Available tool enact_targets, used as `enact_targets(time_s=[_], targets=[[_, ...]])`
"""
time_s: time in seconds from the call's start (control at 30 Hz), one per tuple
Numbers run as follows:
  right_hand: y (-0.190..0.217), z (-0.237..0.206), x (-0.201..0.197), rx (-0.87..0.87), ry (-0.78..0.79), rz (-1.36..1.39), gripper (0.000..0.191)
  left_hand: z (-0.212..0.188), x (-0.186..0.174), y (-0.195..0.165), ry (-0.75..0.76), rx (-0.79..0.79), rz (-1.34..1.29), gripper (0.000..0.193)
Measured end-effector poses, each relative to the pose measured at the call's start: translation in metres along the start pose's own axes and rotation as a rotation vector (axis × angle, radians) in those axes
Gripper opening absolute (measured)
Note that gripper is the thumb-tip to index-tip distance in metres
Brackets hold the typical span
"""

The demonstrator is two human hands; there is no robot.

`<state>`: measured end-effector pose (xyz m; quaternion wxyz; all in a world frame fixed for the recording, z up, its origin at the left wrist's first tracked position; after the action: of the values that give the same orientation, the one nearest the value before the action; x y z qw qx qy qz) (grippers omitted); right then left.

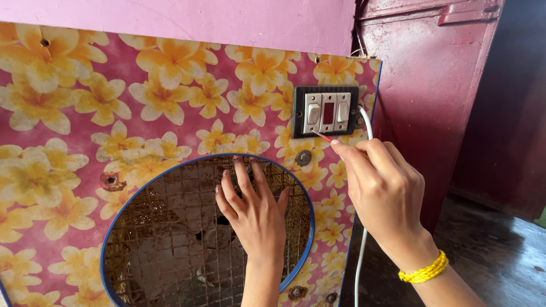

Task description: The person unscrews fasteners from the top edge of a small electric fan housing using a screwdriver, removes the top panel, and sets it aside. They then use the screwdriver on the switch panel on the fan's front face, manipulate the power cord and switch, and finally handle the screwdriver and a small bottle on the floor.

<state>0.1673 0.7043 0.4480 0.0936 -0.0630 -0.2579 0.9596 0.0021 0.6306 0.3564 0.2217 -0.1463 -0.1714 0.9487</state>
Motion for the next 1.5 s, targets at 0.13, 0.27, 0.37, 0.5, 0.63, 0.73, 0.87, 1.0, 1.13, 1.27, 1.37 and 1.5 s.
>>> enact_targets(time_s=[0.13, 0.27, 0.37, 0.5, 0.63, 0.73, 0.87, 1.0, 1.13, 1.27, 1.37, 1.5], targets=[[0.0, 0.0, 0.002, -0.002, -0.016, -0.004, 0.019, -0.001, -0.003, 0.0, -0.016, -0.001, -0.017, 0.078], [0.0, 0.0, 0.002, -0.006, -0.014, -0.002, 0.018, 0.0, -0.003, 0.0, -0.001, -0.003, -0.034, 0.078], [0.001, 0.0, 0.002, -0.003, -0.018, -0.003, 0.017, 0.002, -0.001, -0.001, 0.03, 0.003, -0.044, 0.082], [0.0, 0.003, 0.001, 0.01, -0.041, -0.025, 0.017, 0.005, 0.003, -0.003, 0.076, -0.039, -0.06, 0.085], [0.004, 0.005, 0.003, 0.0, -0.02, -0.018, 0.018, 0.009, 0.0, -0.004, 0.069, -0.066, -0.086, 0.084], [0.006, 0.008, 0.004, 0.008, -0.01, -0.021, 0.018, 0.012, -0.003, -0.002, 0.088, -0.069, -0.108, 0.079], [0.005, 0.013, 0.007, -0.001, 0.027, -0.037, 0.017, 0.021, -0.001, 0.0, 0.164, -0.126, -0.213, 0.08], [-0.005, 0.018, 0.01, 0.026, 0.108, 0.017, 0.009, 0.025, 0.001, 0.002, 0.219, -0.172, -0.261, 0.081], [-0.023, 0.017, 0.027, 0.196, 0.339, -0.092, 0.022, 0.029, -0.002, 0.002, 0.204, -0.173, -0.251, 0.079], [-0.04, 0.018, 0.029, 0.272, 0.441, -0.11, 0.025, 0.028, -0.006, 0.003, 0.201, -0.165, -0.243, 0.079], [-0.036, 0.025, 0.03, 0.126, 0.44, -0.027, 0.023, 0.029, -0.008, 0.004, 0.217, -0.143, -0.267, 0.082], [-0.009, 0.028, 0.038, -0.28, 0.454, -0.191, 0.016, 0.03, -0.009, 0.004, 0.211, -0.145, -0.257, 0.084]])
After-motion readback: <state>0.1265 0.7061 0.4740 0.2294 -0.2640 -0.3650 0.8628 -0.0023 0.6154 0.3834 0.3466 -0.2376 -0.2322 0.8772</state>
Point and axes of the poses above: each hand's wrist, its own z-axis towards the middle knuckle, its own x-axis out of the palm, y = z × x, the point moved 10 cm from there along z, towards the middle knuckle, and after that the axes turned 13 degrees about -x, right-handed, at the moved point
